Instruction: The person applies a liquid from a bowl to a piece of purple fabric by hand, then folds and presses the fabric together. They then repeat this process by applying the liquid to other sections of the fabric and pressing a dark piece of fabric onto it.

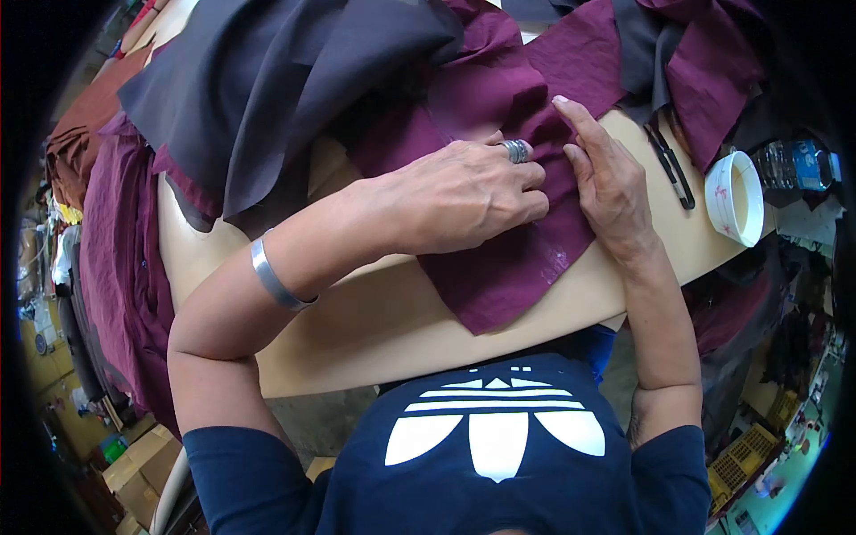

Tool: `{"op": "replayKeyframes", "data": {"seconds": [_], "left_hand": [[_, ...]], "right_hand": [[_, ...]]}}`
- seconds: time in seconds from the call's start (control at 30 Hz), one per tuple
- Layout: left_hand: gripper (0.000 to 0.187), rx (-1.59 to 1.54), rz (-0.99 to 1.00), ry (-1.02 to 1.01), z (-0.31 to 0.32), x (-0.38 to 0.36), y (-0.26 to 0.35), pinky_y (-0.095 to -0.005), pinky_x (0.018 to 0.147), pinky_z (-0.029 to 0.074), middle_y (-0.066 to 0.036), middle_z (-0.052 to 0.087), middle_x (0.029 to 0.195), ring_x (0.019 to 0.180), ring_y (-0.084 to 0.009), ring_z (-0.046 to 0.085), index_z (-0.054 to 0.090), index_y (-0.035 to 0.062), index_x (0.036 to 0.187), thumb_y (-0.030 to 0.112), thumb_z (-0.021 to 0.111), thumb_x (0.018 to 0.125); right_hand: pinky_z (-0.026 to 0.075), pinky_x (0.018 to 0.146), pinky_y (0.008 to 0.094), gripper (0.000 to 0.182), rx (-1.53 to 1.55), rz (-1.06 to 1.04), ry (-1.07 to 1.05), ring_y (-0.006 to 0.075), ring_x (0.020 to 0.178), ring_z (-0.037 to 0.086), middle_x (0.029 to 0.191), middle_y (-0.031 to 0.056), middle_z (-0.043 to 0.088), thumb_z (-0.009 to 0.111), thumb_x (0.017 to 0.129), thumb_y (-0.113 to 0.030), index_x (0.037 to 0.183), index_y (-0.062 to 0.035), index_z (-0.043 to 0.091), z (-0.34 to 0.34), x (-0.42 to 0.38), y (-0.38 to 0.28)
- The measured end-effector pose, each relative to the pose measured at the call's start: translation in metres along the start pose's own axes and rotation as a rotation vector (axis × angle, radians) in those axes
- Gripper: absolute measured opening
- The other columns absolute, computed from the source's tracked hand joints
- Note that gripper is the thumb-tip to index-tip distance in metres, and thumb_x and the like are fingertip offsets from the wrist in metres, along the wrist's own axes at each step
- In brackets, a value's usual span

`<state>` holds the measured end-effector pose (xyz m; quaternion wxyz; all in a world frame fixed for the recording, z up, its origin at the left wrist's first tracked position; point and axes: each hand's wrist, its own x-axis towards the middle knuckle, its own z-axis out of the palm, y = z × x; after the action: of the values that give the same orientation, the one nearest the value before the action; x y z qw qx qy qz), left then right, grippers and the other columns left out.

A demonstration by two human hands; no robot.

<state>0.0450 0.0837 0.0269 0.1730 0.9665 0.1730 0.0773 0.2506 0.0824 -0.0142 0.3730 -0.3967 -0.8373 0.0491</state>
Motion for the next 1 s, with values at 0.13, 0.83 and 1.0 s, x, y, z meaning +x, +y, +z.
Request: {"op": "replayKeyframes", "data": {"seconds": [0.13, 0.83, 1.0], "left_hand": [[0.007, -0.089, 0.021, 0.083, 0.014, 0.001, 0.006, -0.0368, 0.075, 0.040, -0.008, 0.051, 0.084, 0.080, -0.0222, 0.052, 0.055, 0.0073, 0.086, 0.014, 0.053, 0.084], [0.016, -0.200, -0.041, 0.054, 0.020, -0.005, 0.015, -0.0360, 0.074, 0.035, -0.002, 0.049, 0.085, 0.085, -0.0194, 0.049, 0.064, 0.0173, 0.091, 0.008, 0.059, 0.079], [0.015, -0.220, -0.035, 0.012, 0.016, -0.006, 0.012, -0.0367, 0.073, 0.034, -0.002, 0.049, 0.086, 0.085, -0.0192, 0.047, 0.064, 0.0186, 0.093, 0.010, 0.058, 0.082]], "right_hand": [[0.047, 0.065, 0.0343, 0.056, 0.025, 0.113, -0.046, 0.0275, 0.076, 0.062, 0.109, 0.0109, 0.063, 0.061, 0.077, 0.004, 0.130, -0.0117, 0.047, -0.003, -0.002, -0.003], [0.040, 0.063, 0.0309, 0.064, -0.010, -0.008, -0.058, 0.0182, 0.064, 0.056, 0.096, 0.0062, 0.064, 0.058, 0.078, 0.007, 0.136, -0.0122, 0.040, -0.005, -0.011, -0.013], [0.041, 0.064, 0.0309, 0.067, 0.012, -0.033, -0.020, 0.0179, 0.065, 0.057, 0.103, 0.0065, 0.063, 0.060, 0.077, 0.007, 0.138, -0.0111, 0.037, -0.003, -0.013, -0.012]]}}
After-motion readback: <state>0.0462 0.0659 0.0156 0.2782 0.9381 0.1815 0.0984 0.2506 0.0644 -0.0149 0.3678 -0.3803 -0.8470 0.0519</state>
